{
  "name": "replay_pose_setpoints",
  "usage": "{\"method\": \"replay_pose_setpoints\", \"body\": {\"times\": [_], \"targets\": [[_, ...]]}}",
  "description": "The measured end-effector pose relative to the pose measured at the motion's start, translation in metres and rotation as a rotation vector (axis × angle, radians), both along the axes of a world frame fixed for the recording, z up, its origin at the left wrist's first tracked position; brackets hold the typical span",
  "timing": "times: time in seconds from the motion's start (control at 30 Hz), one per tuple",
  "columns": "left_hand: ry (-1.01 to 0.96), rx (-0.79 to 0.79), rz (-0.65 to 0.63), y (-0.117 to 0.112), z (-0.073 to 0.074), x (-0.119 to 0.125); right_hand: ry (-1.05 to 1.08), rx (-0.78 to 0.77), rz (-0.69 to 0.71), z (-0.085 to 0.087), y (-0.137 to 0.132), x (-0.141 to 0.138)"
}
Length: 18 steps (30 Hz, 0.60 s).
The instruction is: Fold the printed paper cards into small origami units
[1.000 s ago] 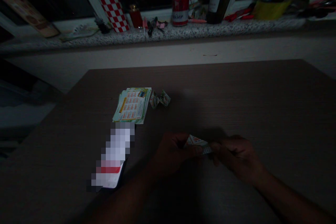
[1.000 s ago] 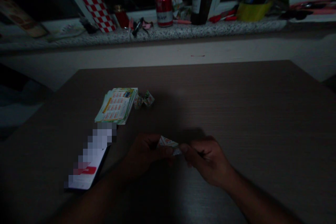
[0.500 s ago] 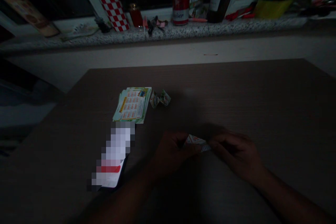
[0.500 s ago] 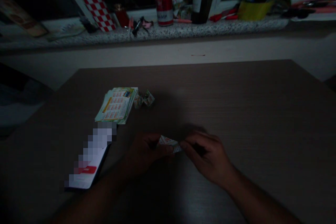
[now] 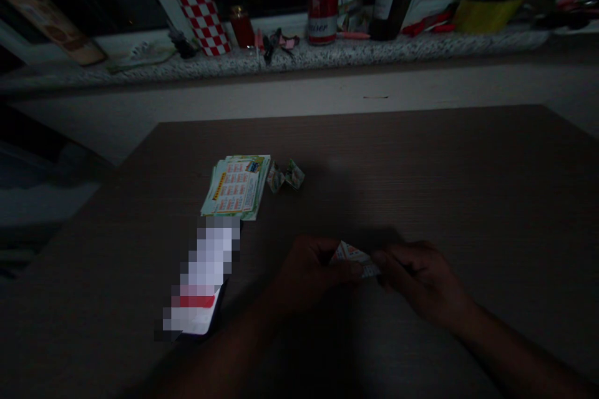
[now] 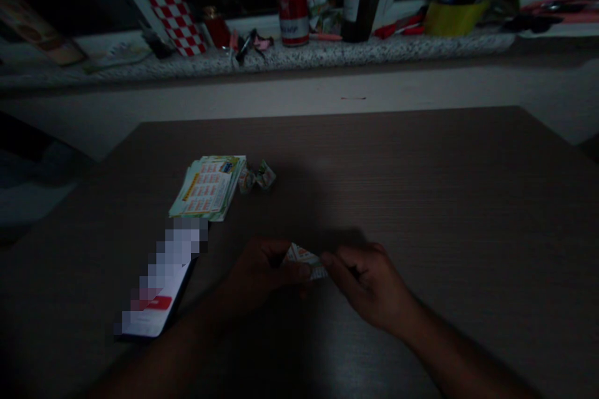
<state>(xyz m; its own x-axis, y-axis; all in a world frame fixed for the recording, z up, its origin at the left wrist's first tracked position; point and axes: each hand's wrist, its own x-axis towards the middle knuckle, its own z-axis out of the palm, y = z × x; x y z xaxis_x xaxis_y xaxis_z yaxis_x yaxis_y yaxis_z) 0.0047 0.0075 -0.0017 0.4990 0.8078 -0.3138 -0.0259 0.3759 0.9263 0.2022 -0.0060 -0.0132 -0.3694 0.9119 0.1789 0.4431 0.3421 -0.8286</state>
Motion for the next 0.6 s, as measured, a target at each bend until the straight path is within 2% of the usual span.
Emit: {"method": "replay_pose_setpoints", "body": {"times": [0.1, 0.23, 0.3, 0.43, 0.6], "targets": [[0.004, -0.001, 0.024, 0.001, 0.001, -0.002, 0.109, -0.009, 0.012, -0.001, 0.002, 0.003], [-0.016, -0.011, 0.071, 0.003, 0.001, -0.005, 0.092, 0.133, -0.12, -0.002, 0.006, 0.009], [-0.031, -0.014, 0.071, 0.004, -0.001, -0.006, 0.074, 0.193, -0.101, -0.002, 0.007, 0.011], [-0.04, -0.013, 0.076, 0.006, -0.003, -0.003, 0.101, 0.242, 0.033, -0.002, 0.008, 0.01], [-0.027, 0.0, 0.178, 0.006, -0.006, -0.001, 0.091, 0.318, -0.037, -0.001, 0.007, 0.009]]}}
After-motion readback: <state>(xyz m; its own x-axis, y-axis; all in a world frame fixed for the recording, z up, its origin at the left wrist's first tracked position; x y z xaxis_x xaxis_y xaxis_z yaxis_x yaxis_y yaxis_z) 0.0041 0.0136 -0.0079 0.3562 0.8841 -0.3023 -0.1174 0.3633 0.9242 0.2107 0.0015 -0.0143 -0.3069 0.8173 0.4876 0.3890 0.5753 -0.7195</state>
